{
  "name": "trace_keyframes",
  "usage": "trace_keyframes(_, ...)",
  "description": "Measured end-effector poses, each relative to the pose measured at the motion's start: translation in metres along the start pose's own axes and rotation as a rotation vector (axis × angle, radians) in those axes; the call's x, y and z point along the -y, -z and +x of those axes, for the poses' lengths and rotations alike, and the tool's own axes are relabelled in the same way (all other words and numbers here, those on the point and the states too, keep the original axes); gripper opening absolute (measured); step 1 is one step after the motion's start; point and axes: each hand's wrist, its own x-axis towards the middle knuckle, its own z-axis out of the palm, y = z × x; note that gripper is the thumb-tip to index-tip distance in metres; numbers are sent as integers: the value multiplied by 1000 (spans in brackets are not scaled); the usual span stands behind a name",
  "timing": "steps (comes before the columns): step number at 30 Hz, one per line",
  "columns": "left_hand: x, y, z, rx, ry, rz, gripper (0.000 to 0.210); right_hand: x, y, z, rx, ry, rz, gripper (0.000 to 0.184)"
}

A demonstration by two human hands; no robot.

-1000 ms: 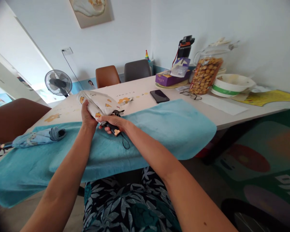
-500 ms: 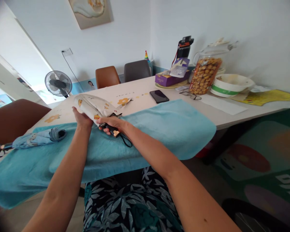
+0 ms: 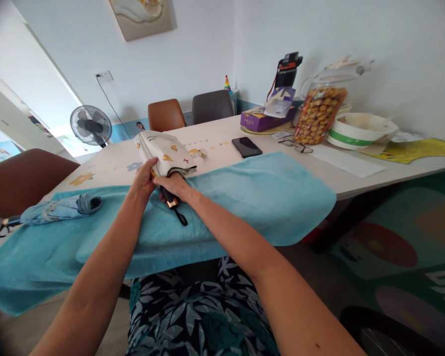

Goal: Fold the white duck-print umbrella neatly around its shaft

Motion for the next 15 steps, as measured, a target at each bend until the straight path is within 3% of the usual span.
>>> trace_keyframes(5, -1, -1, 1, 52, 130, -55, 30, -1, -2, 2, 158, -51, 334, 10)
trace_keyframes(9, 0, -2, 0, 77, 192, -5, 30, 1, -1, 2, 210, -145, 334, 6)
trace_keyframes(11, 1, -2, 1, 68, 154, 35, 27, 1, -1, 2, 195, -158, 295, 6)
trace_keyframes(15, 2, 1, 2, -4, 14, 178, 21, 2, 0, 1, 49, -146, 172, 8)
